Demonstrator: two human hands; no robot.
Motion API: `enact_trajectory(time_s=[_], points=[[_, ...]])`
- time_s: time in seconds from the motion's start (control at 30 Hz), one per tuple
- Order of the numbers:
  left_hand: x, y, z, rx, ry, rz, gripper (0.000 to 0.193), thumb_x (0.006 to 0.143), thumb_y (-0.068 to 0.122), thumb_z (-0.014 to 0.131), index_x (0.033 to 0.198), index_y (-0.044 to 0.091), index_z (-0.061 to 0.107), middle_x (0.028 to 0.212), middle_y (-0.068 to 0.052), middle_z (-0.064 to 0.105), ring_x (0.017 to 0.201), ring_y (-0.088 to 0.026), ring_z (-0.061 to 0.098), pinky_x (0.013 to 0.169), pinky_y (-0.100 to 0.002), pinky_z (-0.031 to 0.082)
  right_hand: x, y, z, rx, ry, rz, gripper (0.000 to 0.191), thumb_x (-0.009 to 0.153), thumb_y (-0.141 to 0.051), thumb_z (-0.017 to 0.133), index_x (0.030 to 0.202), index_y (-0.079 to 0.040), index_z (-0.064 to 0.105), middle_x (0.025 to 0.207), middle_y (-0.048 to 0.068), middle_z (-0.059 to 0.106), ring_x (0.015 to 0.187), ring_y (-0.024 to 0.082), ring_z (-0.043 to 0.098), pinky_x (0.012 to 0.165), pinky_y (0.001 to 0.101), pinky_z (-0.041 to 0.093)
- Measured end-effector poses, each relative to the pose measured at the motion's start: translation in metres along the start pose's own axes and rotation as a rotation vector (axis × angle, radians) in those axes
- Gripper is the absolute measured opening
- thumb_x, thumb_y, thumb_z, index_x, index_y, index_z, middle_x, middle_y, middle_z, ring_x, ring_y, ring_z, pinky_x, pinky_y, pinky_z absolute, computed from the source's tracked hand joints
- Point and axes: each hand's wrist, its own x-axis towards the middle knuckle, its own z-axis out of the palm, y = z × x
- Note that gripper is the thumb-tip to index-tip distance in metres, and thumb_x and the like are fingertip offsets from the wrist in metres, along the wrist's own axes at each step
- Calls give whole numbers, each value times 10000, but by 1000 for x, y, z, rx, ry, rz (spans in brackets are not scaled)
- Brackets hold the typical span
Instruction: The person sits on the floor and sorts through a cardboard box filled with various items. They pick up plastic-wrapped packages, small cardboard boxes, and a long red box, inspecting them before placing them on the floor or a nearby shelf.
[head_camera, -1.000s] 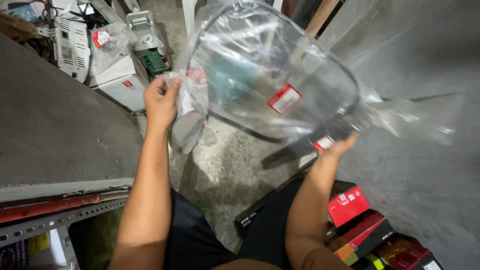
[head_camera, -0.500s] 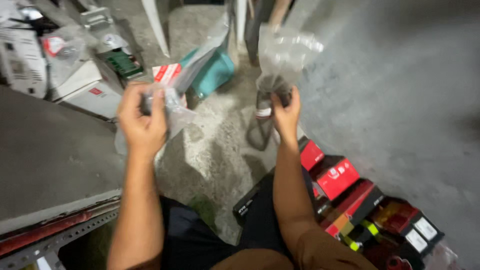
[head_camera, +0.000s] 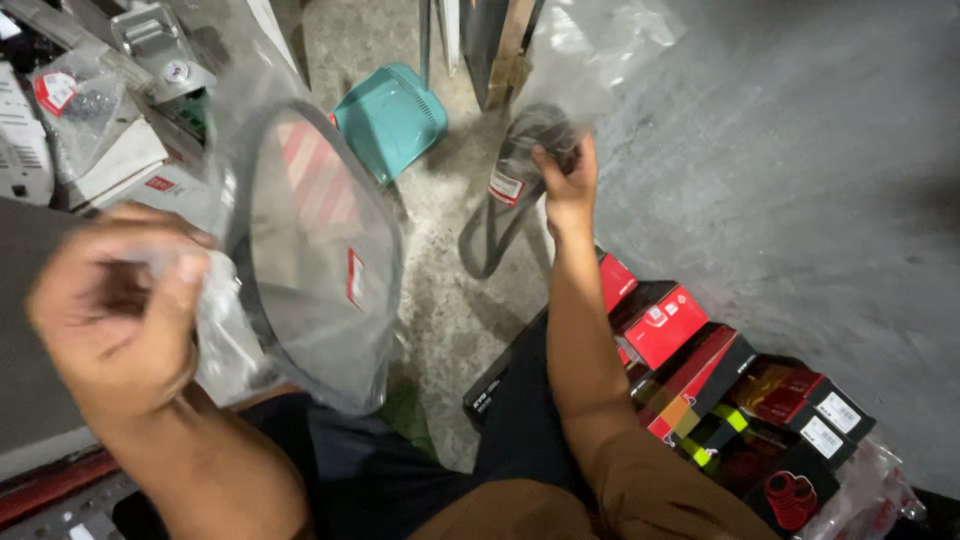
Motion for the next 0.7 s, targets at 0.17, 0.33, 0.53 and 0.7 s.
enact_trajectory(time_s=[0.17,0.33,0.53,0.7], points=[[17,19,-1,-250,-582,-45,85,899,31,691,946,-40,686,847,-145,712,801,-227,664,773,-356,543,13,-25,11,-157,-123,-137,366,986,32,719,1311,-17,555,1220,60,677,1148,159,652,1032,312,516],[19,11,9,-595,-852,-49,101,851,57,740,890,-36,745,811,-120,734,733,-176,726,686,-305,538,25,-47,22,-140,-188,-101,365,992,24,703,1332,-5,574,1214,64,690,1129,156,667,1011,313,536],[18,-22,26,-451,-483,-62,70,934,31,710,970,-6,664,902,-90,670,823,-158,608,758,-288,480,22,-68,19,-277,-448,-8,406,957,20,721,1345,18,603,1250,95,697,1132,175,662,992,329,537],[33,-62,65,-291,-25,-11,81,1053,2,688,1068,0,608,990,-50,633,902,-111,562,847,-238,438,9,-72,29,-302,-618,27,451,960,-42,711,1387,6,575,1308,103,672,1185,197,643,1025,356,524]])
